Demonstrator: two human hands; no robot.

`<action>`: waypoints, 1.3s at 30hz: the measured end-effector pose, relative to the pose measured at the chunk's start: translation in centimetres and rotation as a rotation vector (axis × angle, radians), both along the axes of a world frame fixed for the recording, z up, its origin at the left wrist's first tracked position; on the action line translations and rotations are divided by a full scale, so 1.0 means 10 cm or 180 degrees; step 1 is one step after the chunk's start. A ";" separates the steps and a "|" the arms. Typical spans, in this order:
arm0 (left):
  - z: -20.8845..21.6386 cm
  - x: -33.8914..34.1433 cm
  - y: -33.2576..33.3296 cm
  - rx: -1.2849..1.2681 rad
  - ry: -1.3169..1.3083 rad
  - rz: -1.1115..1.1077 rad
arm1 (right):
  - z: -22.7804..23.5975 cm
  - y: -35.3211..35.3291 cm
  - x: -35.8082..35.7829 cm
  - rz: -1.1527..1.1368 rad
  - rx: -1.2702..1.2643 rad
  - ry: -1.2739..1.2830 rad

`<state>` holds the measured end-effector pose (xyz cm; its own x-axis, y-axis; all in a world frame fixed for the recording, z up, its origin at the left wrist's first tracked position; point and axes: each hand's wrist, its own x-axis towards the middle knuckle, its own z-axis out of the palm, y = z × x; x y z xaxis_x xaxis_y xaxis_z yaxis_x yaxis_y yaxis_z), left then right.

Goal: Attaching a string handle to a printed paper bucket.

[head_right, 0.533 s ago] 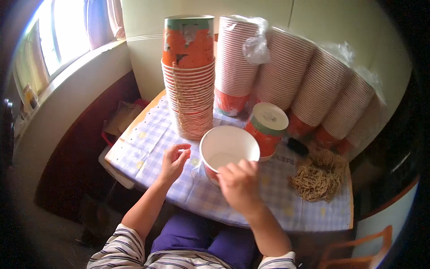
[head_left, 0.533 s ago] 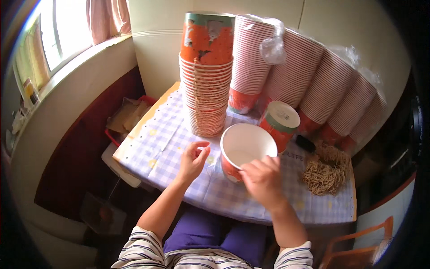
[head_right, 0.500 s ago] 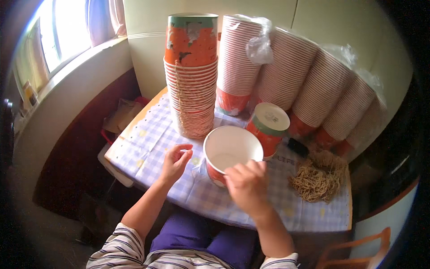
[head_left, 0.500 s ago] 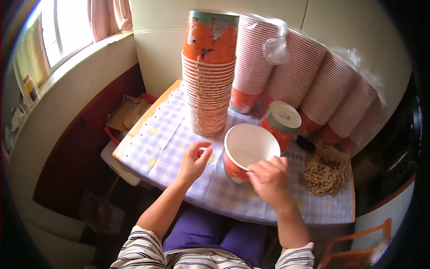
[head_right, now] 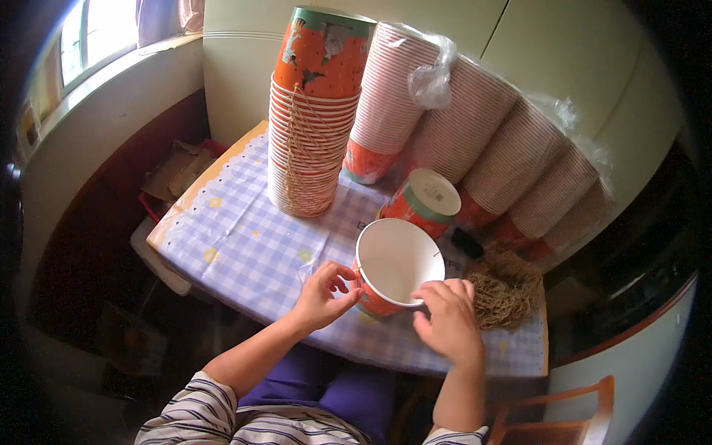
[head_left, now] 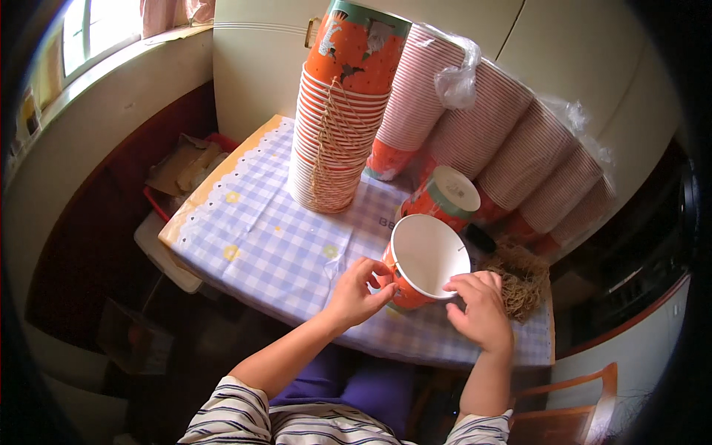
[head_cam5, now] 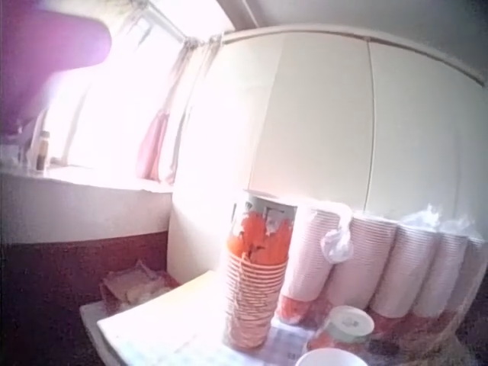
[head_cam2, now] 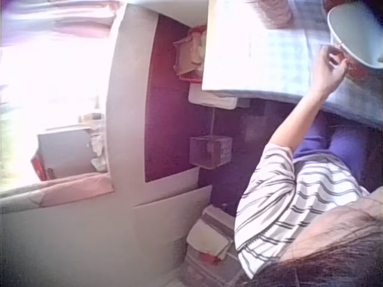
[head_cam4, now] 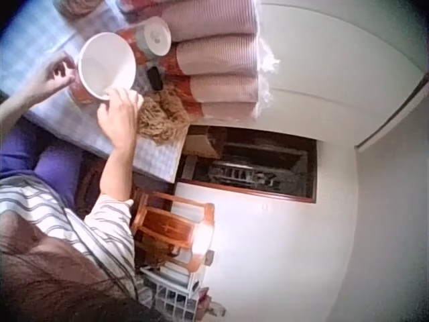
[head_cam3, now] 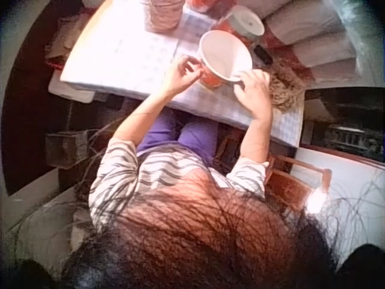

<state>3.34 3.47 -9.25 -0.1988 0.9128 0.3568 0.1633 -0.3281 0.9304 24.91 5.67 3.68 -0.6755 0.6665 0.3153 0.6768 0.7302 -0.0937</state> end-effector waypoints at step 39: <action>-0.17 0.26 -0.07 -0.0461 -0.2081 -0.0588 | -0.52 0.03 -0.40 -0.0035 -0.0209 0.1273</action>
